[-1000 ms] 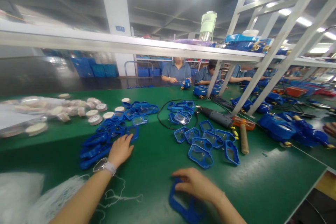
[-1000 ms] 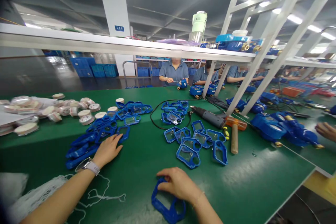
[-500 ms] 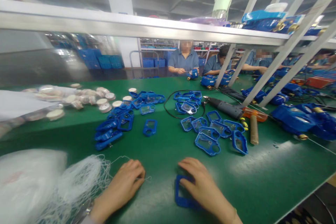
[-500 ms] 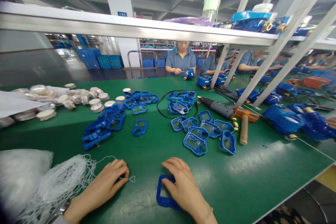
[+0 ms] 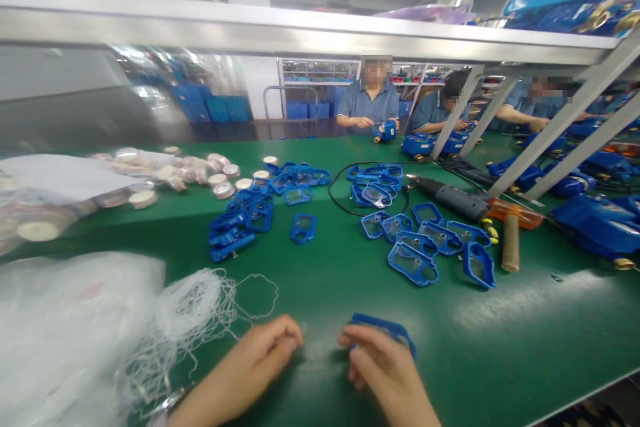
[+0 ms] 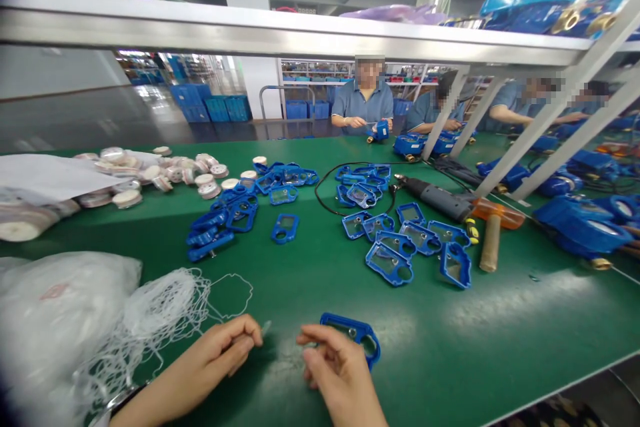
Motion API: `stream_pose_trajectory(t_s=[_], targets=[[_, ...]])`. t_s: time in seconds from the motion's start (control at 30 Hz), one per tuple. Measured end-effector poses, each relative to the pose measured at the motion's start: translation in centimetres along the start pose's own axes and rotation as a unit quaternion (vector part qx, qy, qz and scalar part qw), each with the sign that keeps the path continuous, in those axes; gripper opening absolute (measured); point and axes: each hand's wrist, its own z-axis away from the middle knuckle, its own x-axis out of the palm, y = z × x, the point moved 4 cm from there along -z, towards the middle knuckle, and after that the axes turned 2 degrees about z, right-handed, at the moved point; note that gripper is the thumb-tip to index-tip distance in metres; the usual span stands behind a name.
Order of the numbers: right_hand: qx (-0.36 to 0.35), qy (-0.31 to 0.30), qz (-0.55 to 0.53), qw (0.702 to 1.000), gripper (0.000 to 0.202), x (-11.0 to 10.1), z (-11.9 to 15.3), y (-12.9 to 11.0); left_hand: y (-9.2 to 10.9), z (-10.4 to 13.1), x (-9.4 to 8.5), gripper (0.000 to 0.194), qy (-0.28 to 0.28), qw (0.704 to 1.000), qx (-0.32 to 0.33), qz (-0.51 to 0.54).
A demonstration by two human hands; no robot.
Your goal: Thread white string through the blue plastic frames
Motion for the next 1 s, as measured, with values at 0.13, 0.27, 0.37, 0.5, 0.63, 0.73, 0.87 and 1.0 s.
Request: stream_pose_trajectory(t_s=[0.13, 0.27, 0.37, 0.5, 0.63, 0.73, 0.87, 1.0], targets=[[0.057, -0.1, 0.054, 0.992, 0.033, 2.6, 0.8, 1.5, 1.4, 0.7, 1.4, 0.017, -0.053, 0.999, 0.006, -0.001], [0.05, -0.073, 0.145, 0.986, 0.023, 3.5, 0.4, 1.8, 0.0, 0.1, -0.4, 0.019, -0.005, 0.998, 0.006, -0.055], [0.033, -0.046, 0.167, 0.984, 0.028, 3.2, -0.3, 1.4, -3.4, -0.7, -3.8, 0.021, 0.132, 0.975, -0.003, -0.177], [-0.011, -0.052, 0.209, 0.977, 0.034, 3.3, -0.6, 1.0, -6.8, -2.0, -5.4, 0.013, 0.152, 0.943, -0.008, -0.295], [-0.041, -0.012, 0.169, 0.985, 0.044, 3.3, -0.1, 0.9, -5.6, -2.2, -4.7, 0.019, 0.144, 0.952, 0.006, -0.269], [0.017, 0.01, 0.012, 1.0, 0.056, 3.4, 0.2, 1.5, -1.9, -1.3, -3.5, 0.018, 0.12, 0.968, 0.06, -0.212], [0.108, 0.003, -0.248, 0.963, 0.071, 3.3, 0.5, 2.2, 2.9, 0.9, -0.2, 0.013, -0.035, 0.957, 0.183, -0.223], [0.101, 0.061, -0.247, 0.962, 0.048, 1.1, 1.8, 2.5, 3.2, 2.5, 1.5, 0.006, -0.13, 0.943, 0.19, -0.242]])
